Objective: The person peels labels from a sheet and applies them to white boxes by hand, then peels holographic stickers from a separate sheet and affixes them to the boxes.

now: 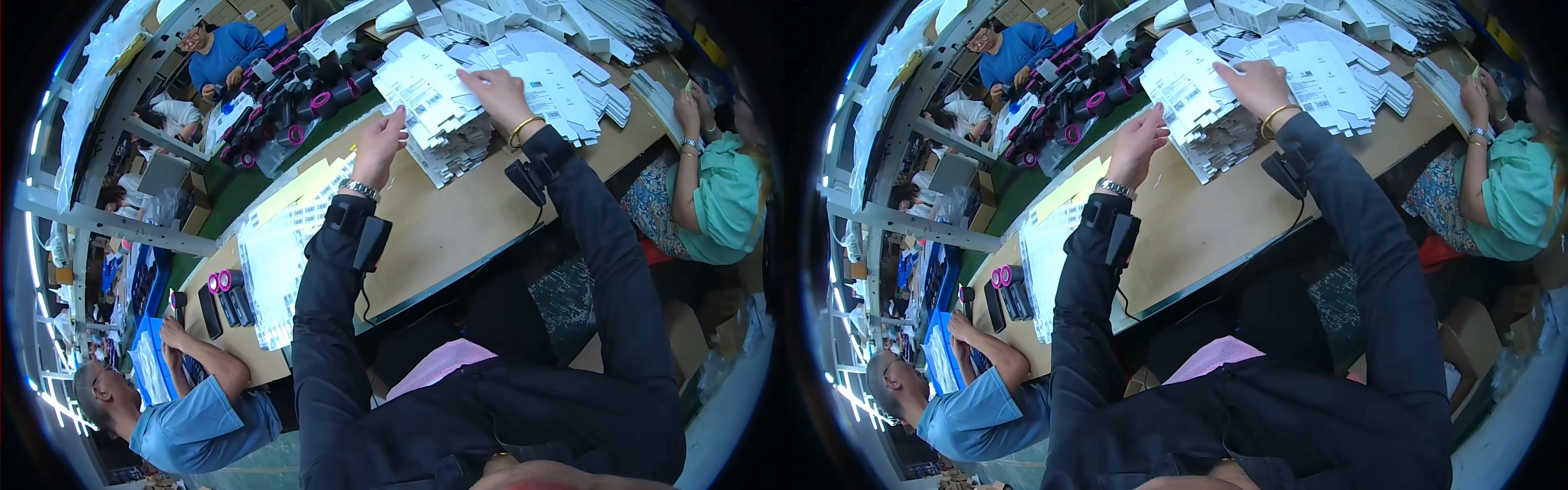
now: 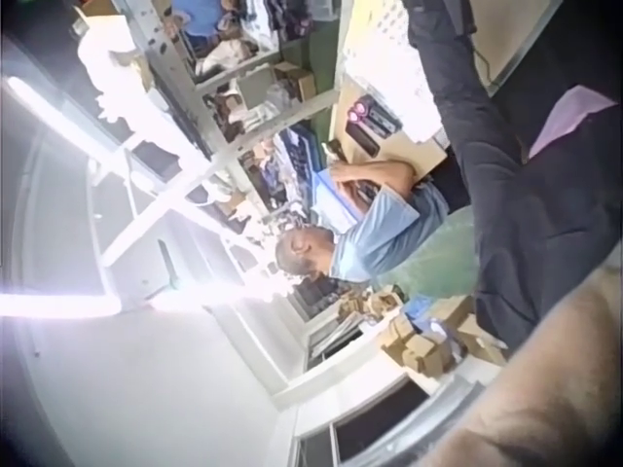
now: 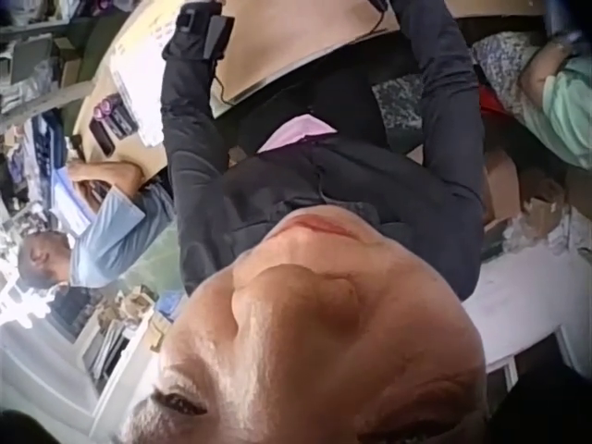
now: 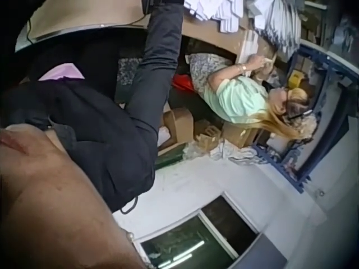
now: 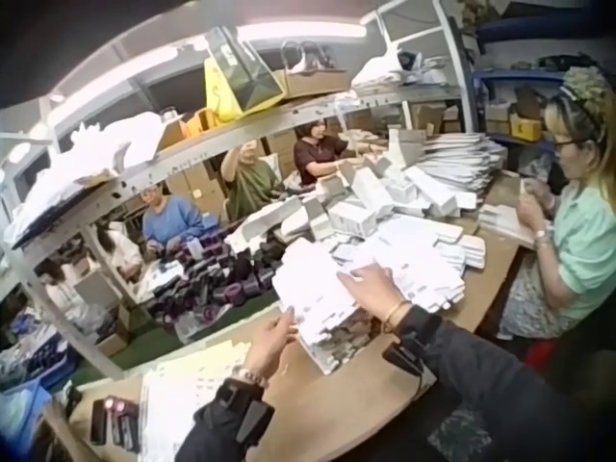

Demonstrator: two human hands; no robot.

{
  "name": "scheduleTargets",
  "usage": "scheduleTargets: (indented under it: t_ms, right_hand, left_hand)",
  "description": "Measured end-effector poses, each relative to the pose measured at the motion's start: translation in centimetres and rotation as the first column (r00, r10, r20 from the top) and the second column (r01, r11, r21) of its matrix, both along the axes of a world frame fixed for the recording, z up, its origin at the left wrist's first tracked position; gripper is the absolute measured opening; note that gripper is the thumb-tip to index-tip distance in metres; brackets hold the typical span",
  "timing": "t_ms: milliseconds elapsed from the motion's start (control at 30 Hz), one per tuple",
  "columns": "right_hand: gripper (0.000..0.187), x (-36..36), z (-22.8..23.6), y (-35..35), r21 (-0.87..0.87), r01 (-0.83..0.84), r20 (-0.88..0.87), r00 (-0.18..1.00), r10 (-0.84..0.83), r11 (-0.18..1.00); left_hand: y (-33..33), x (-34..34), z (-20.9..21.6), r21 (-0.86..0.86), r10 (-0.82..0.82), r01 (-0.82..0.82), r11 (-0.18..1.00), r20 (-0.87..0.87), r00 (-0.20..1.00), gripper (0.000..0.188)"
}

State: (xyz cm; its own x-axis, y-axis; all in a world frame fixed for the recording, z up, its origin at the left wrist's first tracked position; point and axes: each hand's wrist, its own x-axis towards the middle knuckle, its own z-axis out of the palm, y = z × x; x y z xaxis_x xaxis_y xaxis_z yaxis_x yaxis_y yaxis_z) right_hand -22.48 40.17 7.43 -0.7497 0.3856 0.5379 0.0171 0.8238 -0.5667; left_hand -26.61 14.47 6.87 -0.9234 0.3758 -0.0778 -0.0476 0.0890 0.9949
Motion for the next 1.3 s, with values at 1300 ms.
scheduleTargets:
  t_ms: [1300]
  right_hand:
    - [0.064, 18.7, -6.5, -15.5, -0.564, -0.653, -0.247, 0.717, 0.651, 0.505]
  left_hand:
    - [-8.7, 22.3, -7.0, -0.022, 0.162, -0.198, 0.980, -0.495, 0.854, 0.056]
